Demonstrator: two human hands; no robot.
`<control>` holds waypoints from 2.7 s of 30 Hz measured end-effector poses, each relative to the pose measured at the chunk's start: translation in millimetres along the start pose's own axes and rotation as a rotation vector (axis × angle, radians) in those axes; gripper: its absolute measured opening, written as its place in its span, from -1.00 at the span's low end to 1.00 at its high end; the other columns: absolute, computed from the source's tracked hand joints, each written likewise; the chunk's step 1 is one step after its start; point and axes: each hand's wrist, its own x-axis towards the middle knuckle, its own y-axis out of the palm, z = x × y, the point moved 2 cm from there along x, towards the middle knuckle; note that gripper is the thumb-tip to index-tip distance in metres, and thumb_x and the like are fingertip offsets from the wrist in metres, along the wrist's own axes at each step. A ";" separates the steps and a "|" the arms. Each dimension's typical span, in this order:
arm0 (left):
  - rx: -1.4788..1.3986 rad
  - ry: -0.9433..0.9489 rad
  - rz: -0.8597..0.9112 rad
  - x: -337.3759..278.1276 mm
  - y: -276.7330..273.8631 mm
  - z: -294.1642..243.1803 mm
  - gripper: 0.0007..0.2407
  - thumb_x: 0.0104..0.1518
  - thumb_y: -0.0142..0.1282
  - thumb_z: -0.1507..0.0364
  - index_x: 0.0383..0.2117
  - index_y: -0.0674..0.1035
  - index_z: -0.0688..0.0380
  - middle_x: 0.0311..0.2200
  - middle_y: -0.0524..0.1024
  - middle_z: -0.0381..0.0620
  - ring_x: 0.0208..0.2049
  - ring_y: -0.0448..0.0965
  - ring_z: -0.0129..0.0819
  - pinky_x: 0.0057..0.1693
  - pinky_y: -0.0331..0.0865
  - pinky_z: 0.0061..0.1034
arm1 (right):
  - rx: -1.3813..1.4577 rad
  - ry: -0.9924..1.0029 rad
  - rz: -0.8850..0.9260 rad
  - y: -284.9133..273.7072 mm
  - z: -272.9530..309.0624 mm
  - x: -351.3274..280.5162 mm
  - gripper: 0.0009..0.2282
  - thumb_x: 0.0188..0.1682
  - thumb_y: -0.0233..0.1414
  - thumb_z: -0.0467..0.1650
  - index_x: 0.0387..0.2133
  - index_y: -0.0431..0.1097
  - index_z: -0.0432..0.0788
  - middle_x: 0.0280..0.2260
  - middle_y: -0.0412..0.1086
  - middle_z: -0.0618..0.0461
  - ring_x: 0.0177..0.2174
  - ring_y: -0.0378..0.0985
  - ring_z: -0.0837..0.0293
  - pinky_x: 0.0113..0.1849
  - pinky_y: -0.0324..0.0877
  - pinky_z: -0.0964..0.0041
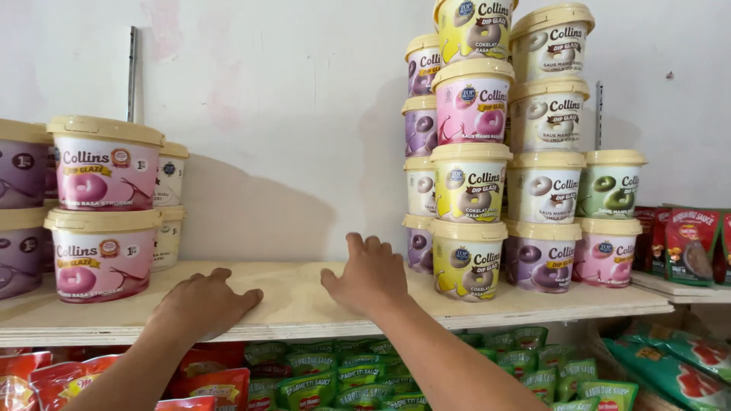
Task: Organizing and stacking product tubs on a grocery store shelf to ensure labels are visible and items are tidy.
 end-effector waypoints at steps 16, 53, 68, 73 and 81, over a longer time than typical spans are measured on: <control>-0.237 0.340 -0.496 2.3 -101.1 -166.4 -0.22 0.04 0.13 -0.10 0.36 0.21 0.05 0.25 0.32 0.07 0.33 0.22 0.03 0.33 0.15 0.01 | -0.133 0.059 -0.567 -234.9 -78.3 104.9 -0.17 -0.15 0.24 -0.02 0.26 0.05 -0.25 0.00 0.23 -0.37 -0.05 0.37 -0.32 -0.12 0.40 -0.18; -0.522 0.669 -0.531 -7.4 -116.2 -338.8 -0.04 0.04 0.31 0.29 0.47 -0.22 0.02 0.34 -0.16 0.54 0.27 0.07 0.48 0.14 0.37 0.07 | -0.142 0.192 -0.598 -264.7 -126.7 225.1 0.22 -0.27 0.41 -0.19 0.41 -0.63 0.16 0.11 0.13 -0.59 -0.03 0.45 -0.37 -0.13 0.49 0.01; -0.546 0.665 -0.544 -10.5 -118.8 -336.0 -0.04 0.03 0.38 0.30 0.47 -0.17 -0.01 0.33 -0.09 0.49 0.26 0.10 0.47 0.10 0.43 0.04 | -0.020 0.258 -0.645 -268.5 -110.1 217.7 0.18 -0.27 0.41 -0.33 0.39 -0.56 0.40 0.03 0.14 -0.30 -0.09 0.40 -0.25 -0.16 0.45 -0.15; -0.595 0.681 -0.523 -4.1 -112.1 -334.8 -0.03 -0.01 0.40 0.32 0.47 -0.15 -0.06 0.37 -0.11 0.46 0.30 0.07 0.47 0.16 0.37 0.06 | -0.007 0.164 -0.705 -278.8 -102.6 228.7 -0.08 -0.33 0.39 -0.35 0.29 -0.11 0.14 -0.04 0.12 -0.32 -0.15 0.40 -0.30 -0.25 0.51 -0.11; -0.554 0.616 -0.529 -7.3 -112.6 -299.9 -0.05 0.02 0.29 0.05 0.46 -0.09 0.07 0.38 -0.09 0.41 0.33 0.01 0.37 0.24 0.12 0.15 | 0.130 0.006 -0.757 -266.4 -51.9 215.3 -0.15 -0.44 0.48 -0.29 0.15 0.14 -0.12 -0.11 0.26 -0.23 -0.33 0.59 -0.17 -0.37 0.62 0.07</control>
